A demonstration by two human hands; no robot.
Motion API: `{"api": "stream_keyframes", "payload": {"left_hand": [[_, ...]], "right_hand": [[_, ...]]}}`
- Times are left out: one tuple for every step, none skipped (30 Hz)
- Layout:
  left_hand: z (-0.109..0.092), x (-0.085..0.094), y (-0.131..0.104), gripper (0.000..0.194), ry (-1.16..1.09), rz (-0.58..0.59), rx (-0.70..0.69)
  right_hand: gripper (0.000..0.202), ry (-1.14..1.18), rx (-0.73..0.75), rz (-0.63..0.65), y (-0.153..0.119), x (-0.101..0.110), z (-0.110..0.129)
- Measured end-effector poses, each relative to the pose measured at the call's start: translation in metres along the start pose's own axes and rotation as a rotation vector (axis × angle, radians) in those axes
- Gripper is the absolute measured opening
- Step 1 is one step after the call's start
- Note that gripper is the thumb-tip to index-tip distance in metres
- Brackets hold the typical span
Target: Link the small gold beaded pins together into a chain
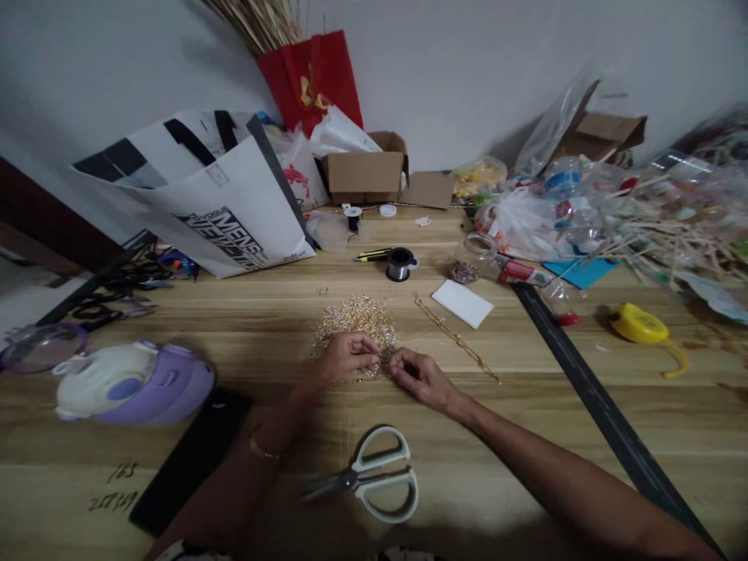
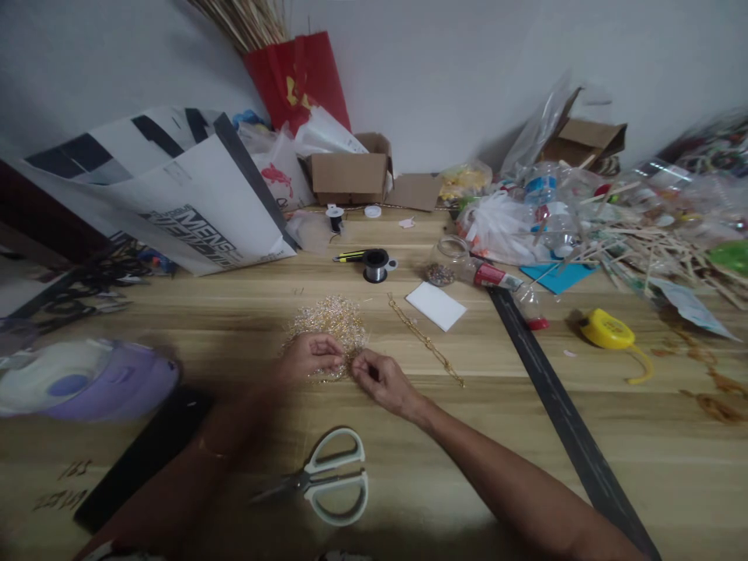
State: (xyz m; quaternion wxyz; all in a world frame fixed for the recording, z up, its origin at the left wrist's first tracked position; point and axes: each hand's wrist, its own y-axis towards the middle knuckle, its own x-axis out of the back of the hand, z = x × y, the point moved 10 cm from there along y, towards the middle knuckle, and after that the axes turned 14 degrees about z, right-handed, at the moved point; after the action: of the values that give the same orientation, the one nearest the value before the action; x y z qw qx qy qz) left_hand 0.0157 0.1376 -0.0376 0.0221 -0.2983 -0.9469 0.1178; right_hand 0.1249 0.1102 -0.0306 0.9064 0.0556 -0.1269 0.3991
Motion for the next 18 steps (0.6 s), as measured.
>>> {"api": "stream_keyframes", "payload": {"left_hand": [[0.001,-0.002,0.000,0.030,-0.027,0.003,0.007],[0.001,-0.003,0.000,0.031,-0.045,0.002,0.010],[0.001,-0.004,0.000,0.032,-0.056,0.002,0.012],[0.001,-0.006,0.001,0.033,-0.060,0.003,0.013],[0.001,-0.007,0.001,0.033,-0.062,0.000,0.012],[0.001,-0.007,0.001,0.034,-0.061,-0.003,0.012],[0.002,-0.007,0.001,0.034,-0.062,-0.007,0.013],[0.002,-0.008,0.002,0.034,-0.062,-0.009,0.017],[0.003,-0.008,0.002,0.034,-0.066,-0.010,0.021],[0.003,-0.008,0.002,0.034,-0.069,-0.013,0.022],[0.004,-0.009,0.002,0.034,-0.070,-0.012,0.023],[0.004,-0.010,0.003,0.034,-0.069,-0.010,0.022],[0.004,-0.011,0.003,0.033,-0.066,-0.010,0.018],[0.003,-0.012,0.003,0.033,-0.062,-0.012,0.012],[0.003,-0.013,0.003,0.033,-0.058,-0.014,0.007],[0.003,-0.015,0.003,0.033,-0.056,-0.014,0.006],[0.003,-0.016,0.003,0.033,-0.057,-0.014,0.008],[0.004,-0.017,0.003,0.033,-0.060,-0.015,0.011]], "right_hand": [[0.025,-0.002,0.006,-0.011,0.000,0.001,0.000],[0.025,-0.001,0.011,-0.022,-0.001,0.001,0.000],[0.024,0.001,0.018,-0.033,-0.001,0.002,0.001],[0.024,0.002,0.023,-0.043,-0.001,0.003,0.001],[0.024,0.002,0.028,-0.053,-0.001,0.004,0.001],[0.023,-0.001,0.033,-0.062,-0.002,0.004,0.002],[0.023,-0.005,0.038,-0.070,-0.002,0.005,0.002],[0.023,-0.009,0.042,-0.077,-0.002,0.006,0.003],[0.023,-0.014,0.046,-0.082,-0.002,0.006,0.004],[0.023,-0.021,0.050,-0.086,-0.003,0.006,0.005],[0.023,-0.029,0.055,-0.088,-0.003,0.006,0.006],[0.023,-0.039,0.059,-0.090,-0.003,0.006,0.006],[0.022,-0.051,0.062,-0.090,-0.003,0.006,0.007],[0.021,-0.065,0.063,-0.090,-0.003,0.006,0.008],[0.021,-0.080,0.063,-0.091,-0.004,0.006,0.009],[0.020,-0.094,0.061,-0.093,-0.004,0.006,0.009],[0.018,-0.107,0.058,-0.097,-0.004,0.006,0.009],[0.017,-0.121,0.053,-0.101,-0.004,0.006,0.009]]}}
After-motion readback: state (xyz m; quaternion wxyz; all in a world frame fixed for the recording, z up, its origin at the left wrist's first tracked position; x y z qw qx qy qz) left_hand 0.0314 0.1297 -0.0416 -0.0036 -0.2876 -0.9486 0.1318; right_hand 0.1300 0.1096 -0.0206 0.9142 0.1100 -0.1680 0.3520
